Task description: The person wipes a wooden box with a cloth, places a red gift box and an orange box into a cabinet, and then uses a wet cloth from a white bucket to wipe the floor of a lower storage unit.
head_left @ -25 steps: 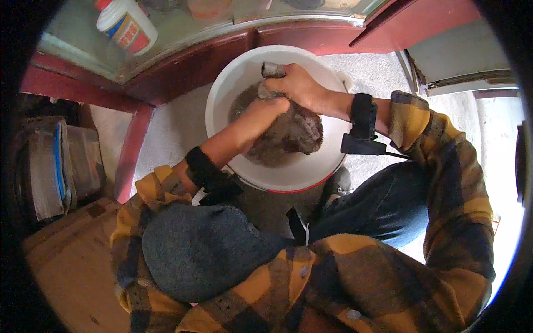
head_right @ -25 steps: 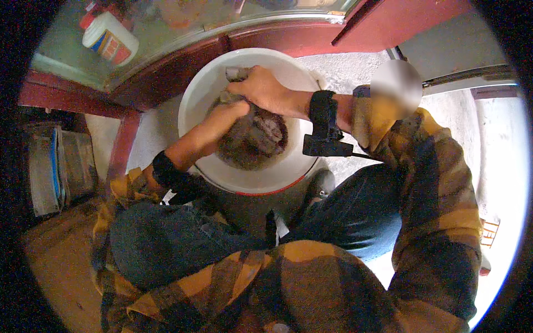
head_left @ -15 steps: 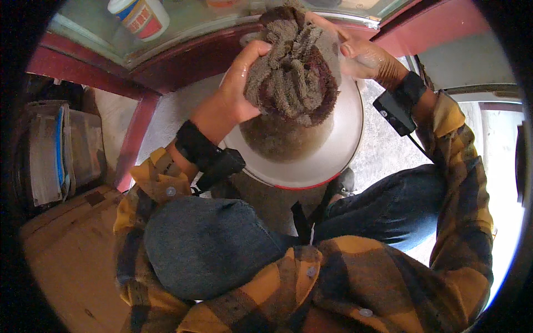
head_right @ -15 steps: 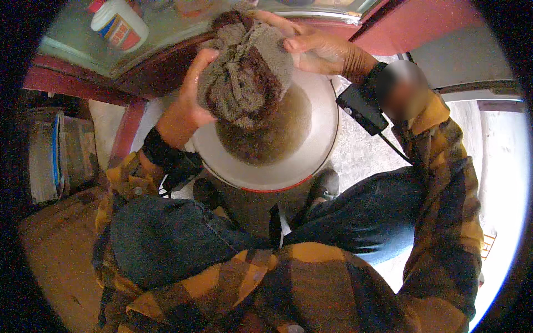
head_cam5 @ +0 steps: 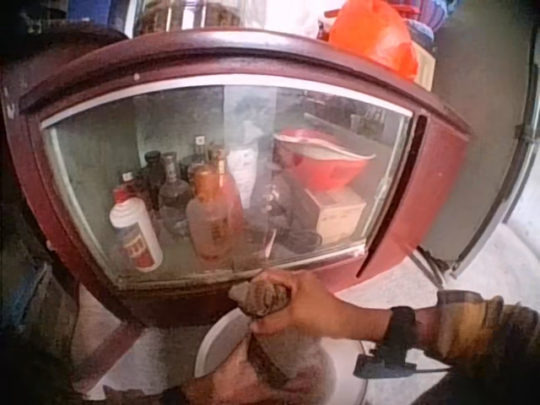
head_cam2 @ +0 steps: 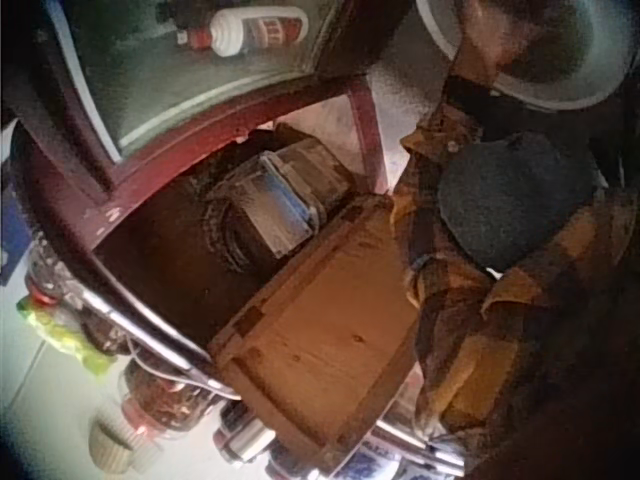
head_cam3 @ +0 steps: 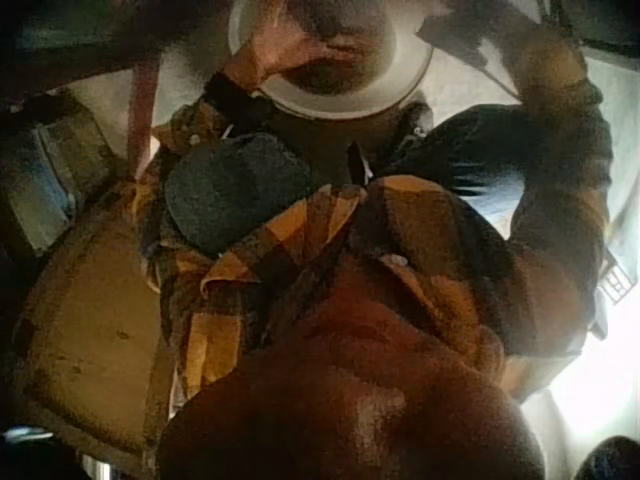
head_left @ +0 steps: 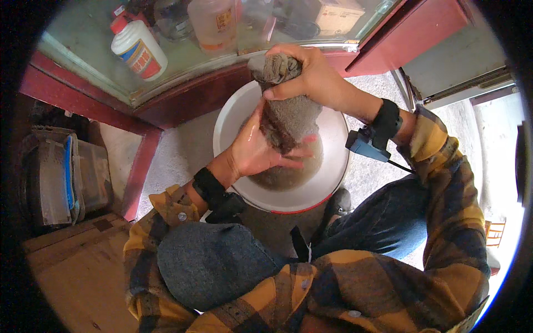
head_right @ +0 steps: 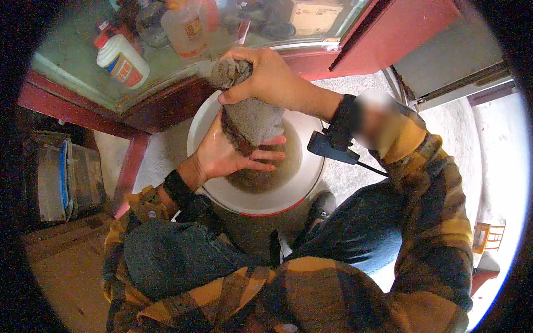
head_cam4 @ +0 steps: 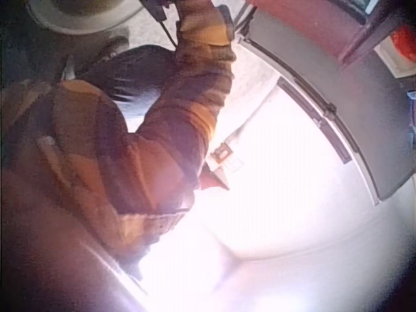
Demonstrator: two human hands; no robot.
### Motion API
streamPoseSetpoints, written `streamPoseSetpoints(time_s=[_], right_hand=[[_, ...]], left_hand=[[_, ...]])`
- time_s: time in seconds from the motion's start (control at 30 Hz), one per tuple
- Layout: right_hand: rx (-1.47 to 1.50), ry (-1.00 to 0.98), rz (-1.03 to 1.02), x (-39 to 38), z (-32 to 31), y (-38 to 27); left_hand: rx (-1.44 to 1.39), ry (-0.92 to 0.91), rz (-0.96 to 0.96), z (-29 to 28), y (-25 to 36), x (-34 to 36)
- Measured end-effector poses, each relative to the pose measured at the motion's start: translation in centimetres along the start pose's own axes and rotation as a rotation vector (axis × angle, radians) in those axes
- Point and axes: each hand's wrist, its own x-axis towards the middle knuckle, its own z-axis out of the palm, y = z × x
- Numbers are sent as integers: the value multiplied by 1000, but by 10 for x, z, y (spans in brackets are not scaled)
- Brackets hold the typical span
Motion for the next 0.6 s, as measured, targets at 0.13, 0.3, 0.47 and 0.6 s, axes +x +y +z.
streamPoseSetpoints(time_s=[0.13,0.3,0.47,0.6], right_hand=[[-204,271,-343,-2,15,1],[-291,349,-327,2,16,16],[593,391,114,-6,25,17],[803,443,323,-14,43,36]], left_hand=[[-13,-39,244,26,7,-8],[255,168,535,28,12,-10],[643,440,830,42,3,-7],[934,576,1055,46,-10,8]])
